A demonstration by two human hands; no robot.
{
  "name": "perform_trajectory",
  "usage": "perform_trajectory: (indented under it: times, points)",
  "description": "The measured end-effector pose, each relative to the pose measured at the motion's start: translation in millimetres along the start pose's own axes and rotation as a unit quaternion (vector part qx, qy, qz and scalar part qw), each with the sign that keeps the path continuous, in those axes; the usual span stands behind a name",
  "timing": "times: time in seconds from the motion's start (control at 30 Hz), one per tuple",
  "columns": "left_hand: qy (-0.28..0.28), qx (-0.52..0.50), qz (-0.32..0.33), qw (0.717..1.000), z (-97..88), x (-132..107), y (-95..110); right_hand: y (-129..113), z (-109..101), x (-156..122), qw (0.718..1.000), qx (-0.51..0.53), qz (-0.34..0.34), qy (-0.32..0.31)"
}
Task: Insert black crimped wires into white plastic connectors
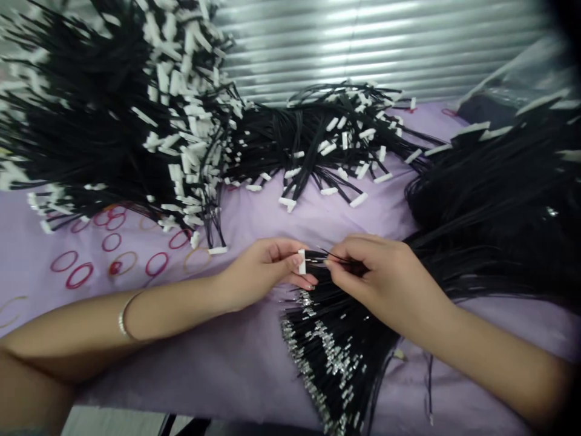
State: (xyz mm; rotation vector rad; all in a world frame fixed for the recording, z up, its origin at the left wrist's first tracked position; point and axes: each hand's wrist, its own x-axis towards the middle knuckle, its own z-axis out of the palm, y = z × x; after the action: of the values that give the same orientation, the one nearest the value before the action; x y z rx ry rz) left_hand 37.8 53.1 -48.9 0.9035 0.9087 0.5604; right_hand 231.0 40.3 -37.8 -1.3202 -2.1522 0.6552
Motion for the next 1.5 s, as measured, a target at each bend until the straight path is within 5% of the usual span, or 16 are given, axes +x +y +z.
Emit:
perform_trajectory:
  times: [0.37, 1.5]
  points:
    - [0.023, 0.009, 0.018, 1.0, 4.4, -3, -1, 1, -3, 0, 0.998, 0.01, -0.031, -0.051]
    - [0.022, 0.08, -0.016, 0.996, 0.8, 2, 1, 3, 7, 1, 0.997, -0.042, -0.062, -0.006]
